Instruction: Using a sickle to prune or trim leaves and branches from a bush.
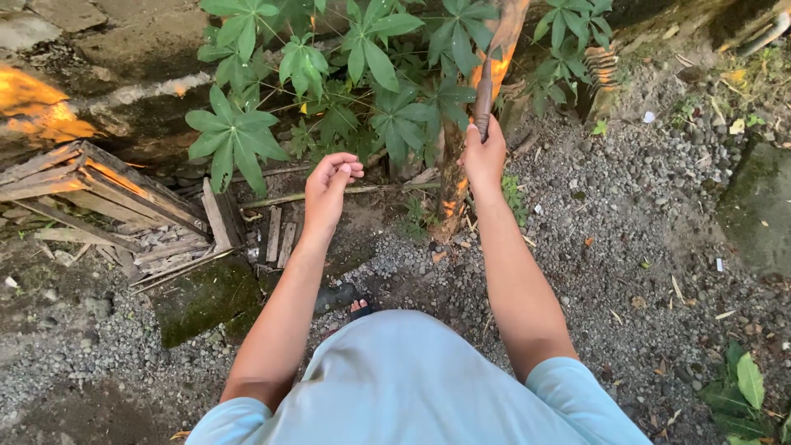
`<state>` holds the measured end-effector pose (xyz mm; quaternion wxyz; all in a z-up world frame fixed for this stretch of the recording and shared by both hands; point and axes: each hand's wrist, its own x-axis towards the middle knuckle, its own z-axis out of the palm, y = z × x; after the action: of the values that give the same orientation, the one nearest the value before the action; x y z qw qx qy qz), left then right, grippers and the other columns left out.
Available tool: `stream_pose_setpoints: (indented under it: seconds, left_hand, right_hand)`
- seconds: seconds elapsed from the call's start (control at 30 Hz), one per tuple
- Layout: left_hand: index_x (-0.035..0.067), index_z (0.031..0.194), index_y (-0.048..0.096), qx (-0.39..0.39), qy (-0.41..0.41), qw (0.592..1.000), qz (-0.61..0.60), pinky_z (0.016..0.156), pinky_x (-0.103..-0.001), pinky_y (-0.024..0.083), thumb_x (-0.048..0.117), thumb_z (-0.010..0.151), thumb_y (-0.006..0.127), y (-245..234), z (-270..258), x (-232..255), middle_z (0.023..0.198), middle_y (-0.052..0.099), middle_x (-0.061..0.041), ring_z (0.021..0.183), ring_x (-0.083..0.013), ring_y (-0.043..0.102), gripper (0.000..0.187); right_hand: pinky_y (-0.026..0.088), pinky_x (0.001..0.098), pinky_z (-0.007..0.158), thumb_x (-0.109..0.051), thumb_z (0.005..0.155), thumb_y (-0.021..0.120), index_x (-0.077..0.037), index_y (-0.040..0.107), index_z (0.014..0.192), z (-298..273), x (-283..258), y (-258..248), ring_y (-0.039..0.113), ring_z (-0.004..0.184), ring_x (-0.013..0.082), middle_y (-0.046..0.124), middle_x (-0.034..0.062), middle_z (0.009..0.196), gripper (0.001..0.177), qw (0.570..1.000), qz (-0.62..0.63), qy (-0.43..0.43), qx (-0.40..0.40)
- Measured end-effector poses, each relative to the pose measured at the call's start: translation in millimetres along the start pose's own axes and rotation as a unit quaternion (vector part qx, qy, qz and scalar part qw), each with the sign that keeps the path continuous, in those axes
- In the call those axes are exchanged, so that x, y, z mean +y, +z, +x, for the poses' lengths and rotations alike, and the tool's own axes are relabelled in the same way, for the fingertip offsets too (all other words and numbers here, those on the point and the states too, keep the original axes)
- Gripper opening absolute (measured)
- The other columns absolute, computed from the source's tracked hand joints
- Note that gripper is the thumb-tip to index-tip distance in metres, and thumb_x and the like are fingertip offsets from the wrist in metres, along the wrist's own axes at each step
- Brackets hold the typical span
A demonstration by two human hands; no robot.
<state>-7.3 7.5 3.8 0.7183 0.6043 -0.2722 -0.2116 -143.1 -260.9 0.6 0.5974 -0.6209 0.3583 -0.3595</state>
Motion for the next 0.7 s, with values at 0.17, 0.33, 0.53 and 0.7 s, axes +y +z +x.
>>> stream_pose_setpoints:
  seconds: [0.17, 0.33, 0.53, 0.7]
  left_hand:
    - [0.001, 0.121, 0.065, 0.011, 0.003, 1.0, -0.01, 0.09, -0.03, 0.054, 0.006, 0.104, 0.052, -5, 0, -2, 0.11, 0.074, -0.008, 0.102, -0.0152, 0.07, 0.021]
    - [0.001, 0.121, 0.064, 0.011, 0.004, 1.0, 0.001, 0.09, -0.03, 0.054, 0.006, 0.104, 0.051, -5, 0, -1, 0.11, 0.073, -0.008, 0.102, -0.015, 0.07, 0.022]
    - [0.001, 0.121, 0.065, 0.008, 0.003, 1.0, 0.0, 0.09, -0.03, 0.053, 0.007, 0.105, 0.053, -3, 2, 1, 0.11, 0.073, -0.008, 0.102, -0.0154, 0.069, 0.021]
    - [0.001, 0.121, 0.064, 0.008, 0.006, 1.0, -0.001, 0.09, -0.03, 0.054, 0.007, 0.104, 0.052, -4, 5, -3, 0.11, 0.074, -0.008, 0.102, -0.0153, 0.07, 0.022]
  right_hand:
    - [0.049, 0.0294, 0.044, -0.012, 0.103, 0.057, -0.004, 0.053, 0.141, 4, 5, 3, 0.052, 0.047, 0.0089, 0.055, 0.0013, 0.078, 0.039, 1.0, 0.003, -0.002, -0.008]
    - [0.048, 0.0292, 0.044, -0.012, 0.102, 0.058, -0.003, 0.055, 0.137, 4, 6, 3, 0.051, 0.048, 0.0086, 0.055, 0.0019, 0.077, 0.036, 1.0, 0.029, 0.01, 0.002]
    - [0.047, 0.0291, 0.044, -0.011, 0.102, 0.057, -0.003, 0.054, 0.137, 4, 11, 3, 0.049, 0.047, 0.0087, 0.054, 0.002, 0.076, 0.036, 0.997, 0.071, 0.009, -0.004]
    - [0.045, 0.0294, 0.041, -0.011, 0.101, 0.058, -0.003, 0.054, 0.136, 6, 23, 2, 0.048, 0.045, 0.0091, 0.054, 0.0017, 0.075, 0.036, 0.997, 0.071, 0.022, -0.003]
